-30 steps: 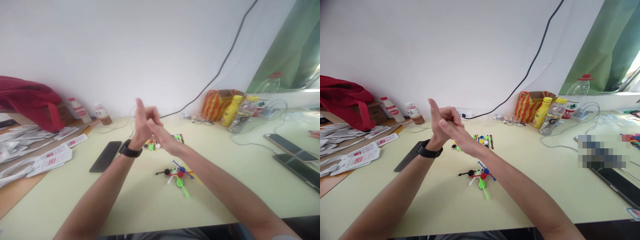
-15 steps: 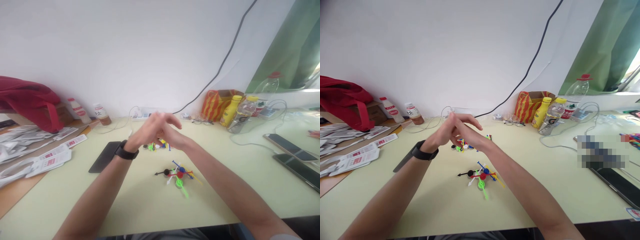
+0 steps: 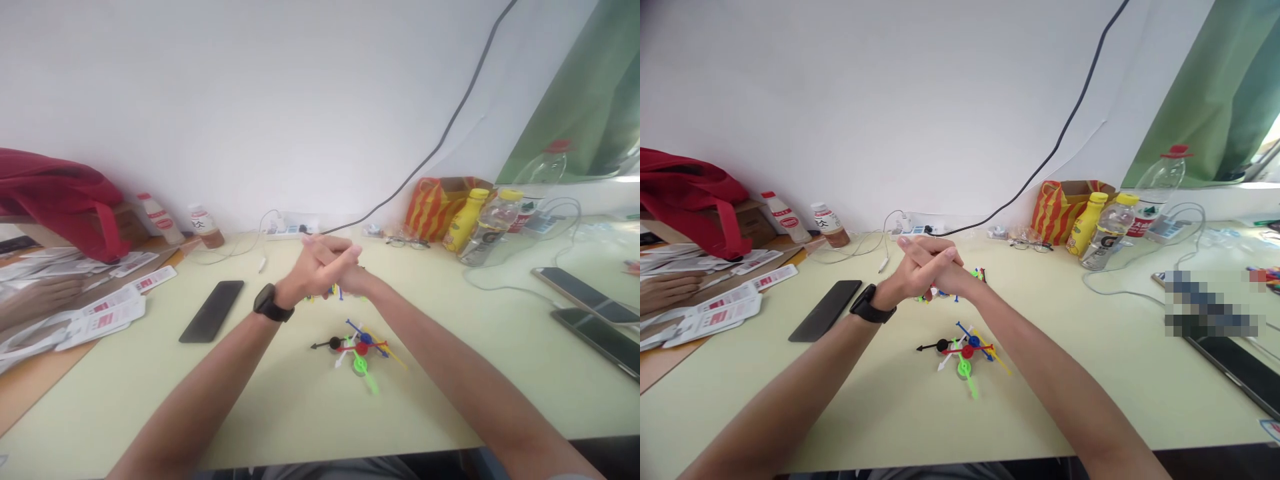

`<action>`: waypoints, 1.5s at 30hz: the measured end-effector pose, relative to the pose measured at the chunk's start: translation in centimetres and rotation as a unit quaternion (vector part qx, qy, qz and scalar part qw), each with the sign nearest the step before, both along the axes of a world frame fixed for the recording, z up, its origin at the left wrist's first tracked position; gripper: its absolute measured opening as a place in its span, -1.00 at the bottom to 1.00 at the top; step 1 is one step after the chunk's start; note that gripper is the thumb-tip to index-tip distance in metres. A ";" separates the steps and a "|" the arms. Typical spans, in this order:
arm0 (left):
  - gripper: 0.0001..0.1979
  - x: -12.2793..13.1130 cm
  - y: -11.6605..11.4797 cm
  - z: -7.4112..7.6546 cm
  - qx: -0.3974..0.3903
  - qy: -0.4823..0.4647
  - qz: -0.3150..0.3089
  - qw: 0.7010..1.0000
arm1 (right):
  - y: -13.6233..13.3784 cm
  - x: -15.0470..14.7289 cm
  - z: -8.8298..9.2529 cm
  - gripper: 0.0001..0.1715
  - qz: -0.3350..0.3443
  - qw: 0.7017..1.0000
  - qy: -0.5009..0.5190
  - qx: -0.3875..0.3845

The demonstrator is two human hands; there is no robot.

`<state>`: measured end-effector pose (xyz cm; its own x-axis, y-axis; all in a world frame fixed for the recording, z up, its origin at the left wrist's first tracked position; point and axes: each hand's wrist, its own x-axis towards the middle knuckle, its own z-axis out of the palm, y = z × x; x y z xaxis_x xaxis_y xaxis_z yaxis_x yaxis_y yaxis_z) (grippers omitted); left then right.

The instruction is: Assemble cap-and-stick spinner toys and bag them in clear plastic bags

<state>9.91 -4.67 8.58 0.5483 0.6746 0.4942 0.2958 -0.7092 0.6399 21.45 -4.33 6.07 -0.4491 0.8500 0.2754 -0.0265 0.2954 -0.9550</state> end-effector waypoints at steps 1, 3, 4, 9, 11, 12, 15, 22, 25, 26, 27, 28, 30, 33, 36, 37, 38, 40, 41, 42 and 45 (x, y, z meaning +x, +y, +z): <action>-0.54 -0.2 0.1 0.2 0.014 0.027 -0.002 1.000 | 0.4 0.5 0.1 -0.39 0.007 0.999 -0.028 0.024; -0.60 -0.6 0.5 0.5 0.046 0.077 0.010 0.996 | 1.5 1.6 0.0 -0.46 -0.002 0.996 -0.055 0.068; -0.60 -0.9 0.8 0.6 0.057 0.099 0.022 0.993 | 2.4 2.3 -0.2 -0.48 -0.011 0.990 -0.087 0.111; -0.50 -3.1 3.0 0.3 0.077 0.174 0.104 0.976 | 7.6 6.9 -2.9 -0.41 -0.214 0.915 -0.249 0.233; -0.50 -3.8 3.9 0.2 0.088 0.165 0.154 0.970 | 9.4 9.4 -4.4 -0.55 -0.371 0.835 -0.306 0.268; -0.46 -4.1 4.3 0.1 0.098 0.154 0.171 0.968 | 10.0 10.6 -5.2 -0.59 -0.417 0.798 -0.339 0.270; -0.39 -4.5 5.0 -0.1 0.140 0.104 0.194 0.966 | 11.2 13.9 -7.7 -0.60 -0.446 0.749 -0.432 0.231; -0.50 -4.0 4.3 -0.1 0.221 0.090 0.255 0.937 | 12.2 16.2 -10.9 -0.47 -0.396 0.725 -0.533 0.183; -0.59 -3.4 3.6 0.1 0.247 0.135 0.260 0.923 | 12.3 16.2 -10.9 -0.40 -0.399 0.725 -0.527 0.192; -0.65 -3.2 3.4 0.1 0.257 0.150 0.260 0.919 | 12.3 16.2 -10.7 -0.38 -0.401 0.726 -0.524 0.195; -0.68 -2.9 3.3 0.0 0.266 0.163 0.258 0.914 | 12.3 16.4 -10.4 -0.36 -0.405 0.727 -0.518 0.200; -0.64 -2.7 3.2 -0.1 0.274 0.176 0.253 0.911 | 12.3 16.6 -10.0 -0.36 -0.413 0.729 -0.504 0.211; -0.48 -2.3 3.1 -0.4 0.282 0.199 0.241 0.907 | 12.4 17.2 -9.0 -0.41 -0.441 0.733 -0.459 0.242; -0.35 -2.2 3.1 -0.8 0.272 0.224 0.223 0.909 | 12.4 18.5 -7.1 -0.61 -0.494 0.726 -0.397 0.266; -0.09 -2.2 3.0 -1.0 0.224 0.236 0.194 0.925 | 11.9 19.7 -4.7 -0.70 -0.562 0.710 -0.320 0.278; 0.01 -2.2 2.9 -1.0 0.206 0.239 0.184 0.931 | 11.6 19.9 -3.9 -0.71 -0.573 0.711 -0.296 0.282; 0.08 -2.2 2.8 -0.9 0.192 0.243 0.175 0.935 | 11.2 20.1 -3.0 -0.72 -0.575 0.717 -0.273 0.283; 0.10 -2.1 2.6 -0.9 0.185 0.248 0.171 0.935 | 10.0 20.0 -1.2 -0.74 -0.552 0.754 -0.231 0.271; 0.07 -2.0 2.6 -0.8 0.190 0.249 0.173 0.934 | 9.3 19.7 -0.3 -0.76 -0.527 0.780 -0.214 0.261; 0.02 -2.0 2.6 -0.8 0.195 0.248 0.177 0.932 | 8.6 19.4 0.6 -0.78 -0.496 0.808 -0.201 0.245; -0.12 -2.2 2.8 -0.5 0.178 0.236 0.185 0.937 | 6.5 17.9 2.9 -0.77 -0.403 0.879 -0.163 0.196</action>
